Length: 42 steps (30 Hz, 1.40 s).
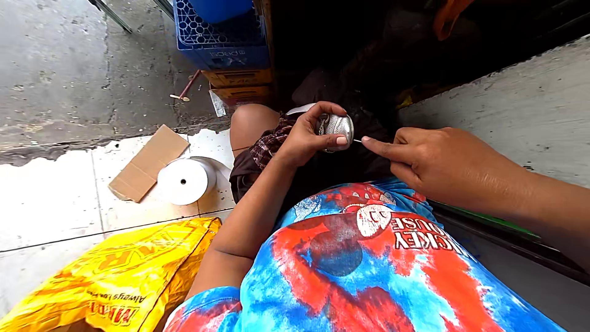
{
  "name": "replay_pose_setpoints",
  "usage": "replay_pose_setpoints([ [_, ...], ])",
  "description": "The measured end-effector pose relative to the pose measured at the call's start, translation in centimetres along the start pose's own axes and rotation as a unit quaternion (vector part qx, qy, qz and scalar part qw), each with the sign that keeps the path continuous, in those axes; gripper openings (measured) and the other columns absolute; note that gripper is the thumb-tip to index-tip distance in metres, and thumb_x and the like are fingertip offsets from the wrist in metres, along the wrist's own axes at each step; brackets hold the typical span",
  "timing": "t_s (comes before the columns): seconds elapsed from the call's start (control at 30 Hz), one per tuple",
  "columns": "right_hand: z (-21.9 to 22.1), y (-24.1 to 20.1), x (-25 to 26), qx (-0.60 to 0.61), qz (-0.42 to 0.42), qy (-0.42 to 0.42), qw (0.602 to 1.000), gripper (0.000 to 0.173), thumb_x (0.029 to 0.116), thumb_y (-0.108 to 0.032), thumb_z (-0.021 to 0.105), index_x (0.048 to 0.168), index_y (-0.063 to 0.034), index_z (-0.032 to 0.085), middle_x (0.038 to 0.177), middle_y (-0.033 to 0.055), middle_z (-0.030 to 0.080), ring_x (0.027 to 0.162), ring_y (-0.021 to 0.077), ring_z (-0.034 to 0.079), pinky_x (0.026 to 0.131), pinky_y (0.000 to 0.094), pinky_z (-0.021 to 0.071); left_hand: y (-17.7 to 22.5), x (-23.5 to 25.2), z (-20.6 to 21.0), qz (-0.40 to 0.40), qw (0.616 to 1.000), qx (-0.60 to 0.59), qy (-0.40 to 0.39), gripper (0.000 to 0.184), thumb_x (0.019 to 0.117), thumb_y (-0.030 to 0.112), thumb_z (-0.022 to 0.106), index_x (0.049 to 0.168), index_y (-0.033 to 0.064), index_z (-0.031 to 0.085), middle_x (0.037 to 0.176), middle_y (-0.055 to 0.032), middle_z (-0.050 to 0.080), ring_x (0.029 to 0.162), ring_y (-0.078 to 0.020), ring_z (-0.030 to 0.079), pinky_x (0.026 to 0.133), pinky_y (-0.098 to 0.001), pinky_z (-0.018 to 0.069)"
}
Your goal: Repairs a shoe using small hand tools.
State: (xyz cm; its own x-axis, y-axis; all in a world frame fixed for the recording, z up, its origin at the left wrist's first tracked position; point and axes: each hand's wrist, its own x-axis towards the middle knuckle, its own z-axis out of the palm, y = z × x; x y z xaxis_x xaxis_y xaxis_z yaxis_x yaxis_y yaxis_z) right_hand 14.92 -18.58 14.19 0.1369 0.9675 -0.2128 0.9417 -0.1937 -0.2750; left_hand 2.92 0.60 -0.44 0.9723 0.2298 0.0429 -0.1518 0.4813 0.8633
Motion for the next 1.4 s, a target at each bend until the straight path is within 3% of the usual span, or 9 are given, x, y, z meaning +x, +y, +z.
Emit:
replay_pose_setpoints([
  [0.33,-0.1,0.0,1.2,-0.006,0.017,-0.043,0.999,0.045,0.0956,-0.016,0.053,0.138,-0.0183,0.068,0.072,0.0038,0.055,0.055,0.0170,0.053,0.046,0.0322,0.0401,0.1,0.6,-0.3,-0.034,0.999,0.025,-0.019,0.047,0.0766,-0.004,0.077,0.119,0.0063,0.059,0.105,0.0002,0.070,0.089,-0.0063,0.070,0.080,-0.0239,0.0599],
  [0.67,0.5,1.0,1.8,0.002,0.027,-0.068,0.997,0.045,0.0962,-0.015,0.054,0.139,-0.0187,0.068,0.077,0.0063,0.061,0.061,0.0206,0.059,0.050,0.0369,0.0459,0.1,1.2,-0.1,-0.055,0.996,0.069,-0.015,0.047,0.0762,-0.005,0.077,0.120,0.0048,0.061,0.109,-0.0013,0.069,0.092,-0.0065,0.069,0.082,-0.0239,0.0589],
  [0.77,1.0,1.5,1.1,0.033,0.014,-0.030,0.999,0.046,0.0951,-0.014,0.053,0.138,-0.0201,0.068,0.076,0.0040,0.059,0.060,0.0170,0.056,0.050,0.0338,0.0440,0.3,1.1,0.0,-0.062,0.998,0.027,0.009,0.043,0.0741,-0.005,0.076,0.113,0.0077,0.062,0.102,0.0004,0.071,0.087,-0.0068,0.070,0.078,-0.0246,0.0599],
  [0.97,1.0,1.8,-0.2,0.009,0.007,0.009,1.000,0.046,0.0950,-0.013,0.052,0.138,-0.0191,0.068,0.078,0.0068,0.060,0.058,0.0186,0.057,0.047,0.0343,0.0434,-0.7,0.8,-0.4,-0.028,0.998,-0.055,-0.006,0.029,0.0851,-0.003,0.068,0.109,0.0128,0.063,0.101,0.0029,0.072,0.090,-0.0072,0.070,0.081,-0.0278,0.0597],
  [1.1,0.9,1.7,-0.4,-0.022,0.020,0.006,1.000,0.046,0.0940,-0.010,0.055,0.137,-0.0178,0.069,0.079,0.0106,0.062,0.057,0.0225,0.059,0.047,0.0381,0.0455,-1.3,1.2,-0.2,-0.034,0.995,-0.088,-0.020,0.033,0.0862,-0.003,0.066,0.115,0.0125,0.062,0.106,0.0021,0.072,0.093,-0.0087,0.070,0.084,-0.0299,0.0595],
  [1.2,0.3,1.2,-0.1,-0.050,0.048,-0.028,0.997,0.045,0.0951,-0.009,0.060,0.139,-0.0173,0.067,0.082,0.0134,0.063,0.060,0.0260,0.061,0.050,0.0414,0.0483,-1.4,1.5,0.0,-0.052,0.994,-0.096,-0.028,0.039,0.0846,-0.004,0.066,0.120,0.0115,0.060,0.107,0.0007,0.072,0.094,-0.0100,0.070,0.085,-0.0309,0.0597],
  [1.4,-0.9,-1.1,1.3,-0.101,0.129,-0.147,0.976,0.045,0.1018,-0.015,0.059,0.147,-0.0199,0.060,0.092,0.0170,0.066,0.073,0.0312,0.066,0.060,0.0459,0.0520,-1.6,1.8,0.4,-0.075,0.994,-0.075,-0.037,0.034,0.0852,-0.008,0.065,0.115,0.0080,0.060,0.104,-0.0007,0.070,0.090,-0.0097,0.069,0.082,-0.0295,0.0593],
])
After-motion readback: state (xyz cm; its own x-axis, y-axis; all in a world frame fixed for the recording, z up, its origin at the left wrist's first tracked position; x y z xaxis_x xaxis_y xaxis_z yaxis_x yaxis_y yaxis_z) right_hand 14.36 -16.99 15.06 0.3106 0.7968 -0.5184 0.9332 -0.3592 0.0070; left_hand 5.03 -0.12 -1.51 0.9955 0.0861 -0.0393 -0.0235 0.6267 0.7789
